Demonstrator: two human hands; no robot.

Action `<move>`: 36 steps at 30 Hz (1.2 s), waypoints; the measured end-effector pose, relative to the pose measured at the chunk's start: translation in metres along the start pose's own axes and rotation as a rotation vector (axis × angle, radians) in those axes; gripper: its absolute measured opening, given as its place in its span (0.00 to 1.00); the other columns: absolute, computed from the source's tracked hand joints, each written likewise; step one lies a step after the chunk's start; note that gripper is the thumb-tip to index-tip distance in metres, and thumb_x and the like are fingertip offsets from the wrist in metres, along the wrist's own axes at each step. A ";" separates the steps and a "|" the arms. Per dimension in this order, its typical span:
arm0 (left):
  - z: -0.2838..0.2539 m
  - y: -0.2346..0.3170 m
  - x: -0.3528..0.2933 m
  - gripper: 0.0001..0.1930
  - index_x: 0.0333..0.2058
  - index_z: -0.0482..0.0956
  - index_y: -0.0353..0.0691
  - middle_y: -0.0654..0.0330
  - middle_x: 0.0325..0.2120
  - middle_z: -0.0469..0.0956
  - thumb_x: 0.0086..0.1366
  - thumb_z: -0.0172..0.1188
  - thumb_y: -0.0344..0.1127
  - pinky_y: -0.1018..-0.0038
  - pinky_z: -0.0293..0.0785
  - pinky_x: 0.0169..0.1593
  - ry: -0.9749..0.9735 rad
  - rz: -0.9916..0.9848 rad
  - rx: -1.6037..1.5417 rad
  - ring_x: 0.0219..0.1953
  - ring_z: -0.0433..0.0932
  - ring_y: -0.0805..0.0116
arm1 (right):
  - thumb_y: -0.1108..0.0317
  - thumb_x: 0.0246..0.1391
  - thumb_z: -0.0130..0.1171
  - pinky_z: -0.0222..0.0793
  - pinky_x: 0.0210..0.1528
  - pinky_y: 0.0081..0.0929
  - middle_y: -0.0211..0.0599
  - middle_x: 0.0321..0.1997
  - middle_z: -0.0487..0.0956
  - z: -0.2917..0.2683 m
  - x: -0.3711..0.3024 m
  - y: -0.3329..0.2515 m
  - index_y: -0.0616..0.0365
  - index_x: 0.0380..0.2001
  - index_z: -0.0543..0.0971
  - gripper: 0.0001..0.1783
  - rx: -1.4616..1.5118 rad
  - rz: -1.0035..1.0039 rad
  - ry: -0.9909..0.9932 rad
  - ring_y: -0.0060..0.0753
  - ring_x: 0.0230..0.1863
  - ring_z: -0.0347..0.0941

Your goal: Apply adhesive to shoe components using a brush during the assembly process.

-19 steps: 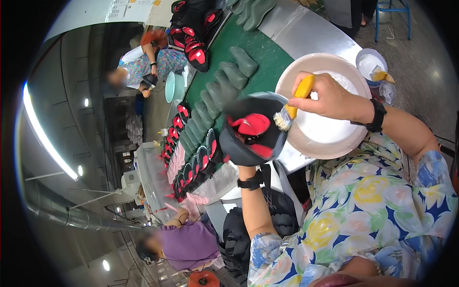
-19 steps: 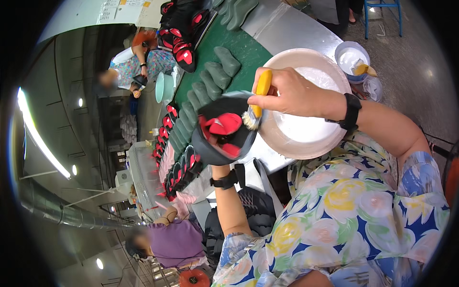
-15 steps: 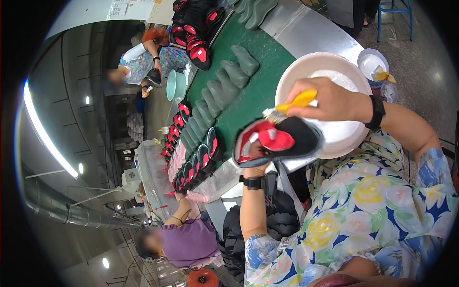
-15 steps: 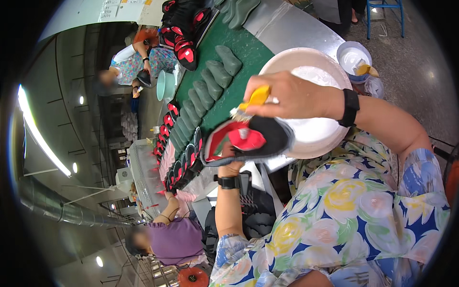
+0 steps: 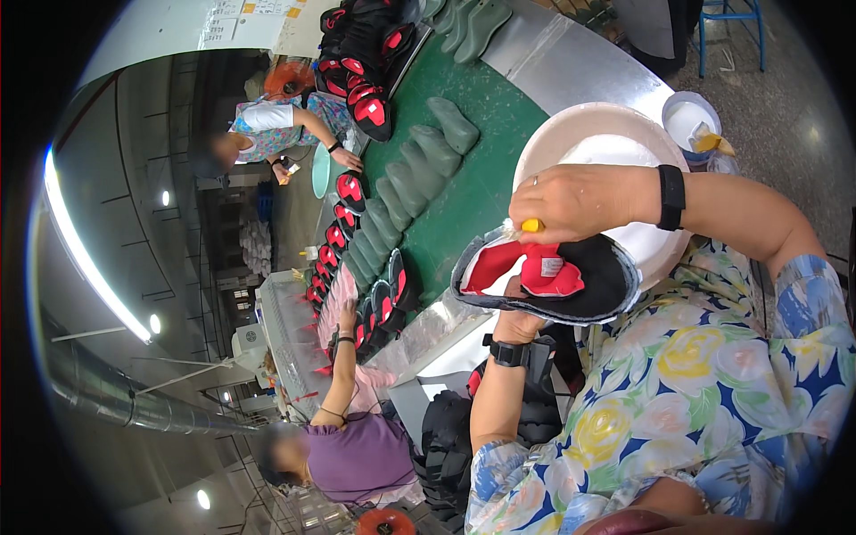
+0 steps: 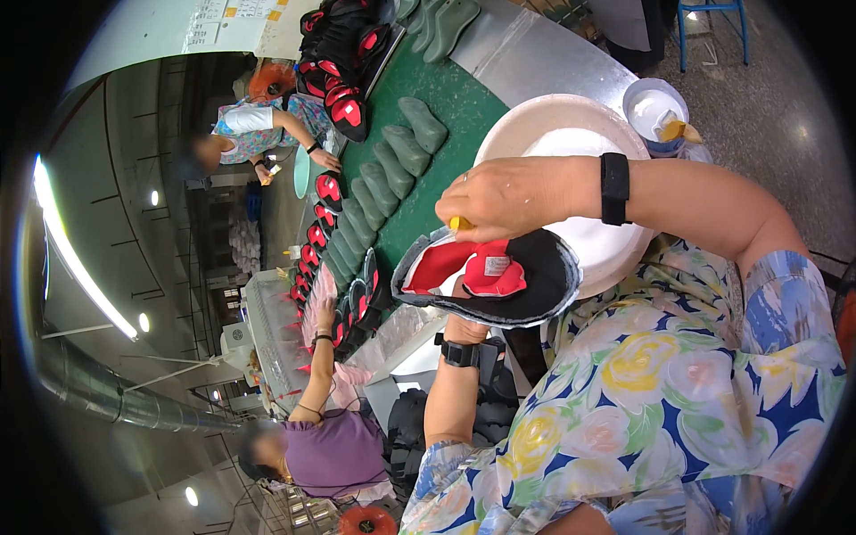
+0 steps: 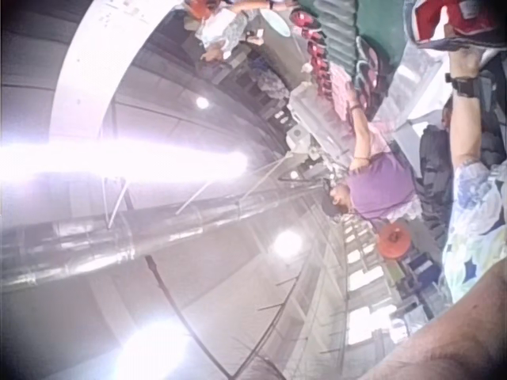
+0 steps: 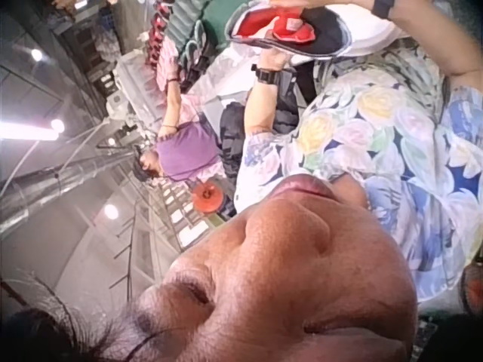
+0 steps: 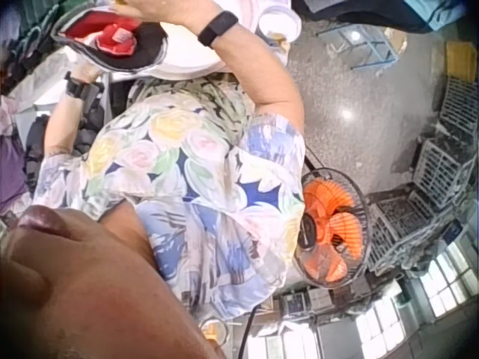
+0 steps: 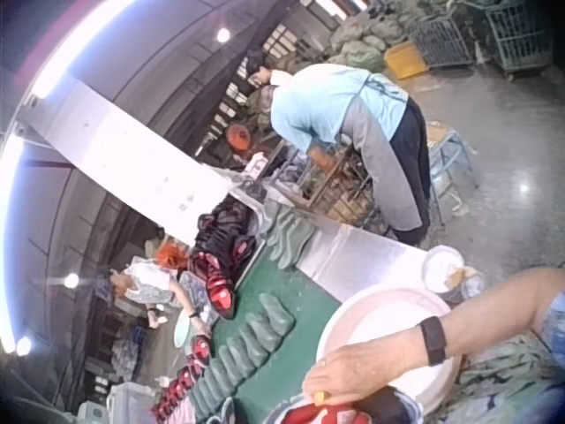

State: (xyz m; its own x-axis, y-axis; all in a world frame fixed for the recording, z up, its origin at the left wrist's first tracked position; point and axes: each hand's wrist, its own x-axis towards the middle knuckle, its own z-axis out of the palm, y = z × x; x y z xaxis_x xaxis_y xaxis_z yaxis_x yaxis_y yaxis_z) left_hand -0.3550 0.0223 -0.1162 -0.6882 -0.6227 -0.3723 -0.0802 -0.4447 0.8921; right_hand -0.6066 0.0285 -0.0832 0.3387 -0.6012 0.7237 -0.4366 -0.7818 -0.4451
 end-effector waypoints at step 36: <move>-0.132 0.040 -0.002 0.23 0.60 0.70 0.48 0.66 0.46 0.77 0.71 0.51 0.51 0.68 0.76 0.46 0.684 0.447 -0.164 0.45 0.79 0.66 | 0.65 0.57 0.62 0.68 0.32 0.28 0.42 0.26 0.77 -0.026 0.000 -0.004 0.64 0.30 0.79 0.11 -0.010 0.607 0.171 0.32 0.28 0.76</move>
State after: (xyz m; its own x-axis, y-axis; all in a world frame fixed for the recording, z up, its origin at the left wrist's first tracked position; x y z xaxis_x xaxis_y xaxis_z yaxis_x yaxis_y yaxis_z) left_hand -0.2615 -0.0790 -0.1133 -0.0360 -0.9930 -0.1125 0.2393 -0.1179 0.9638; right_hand -0.6265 0.0365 -0.0678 -0.1096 -0.9020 0.4176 -0.5174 -0.3070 -0.7988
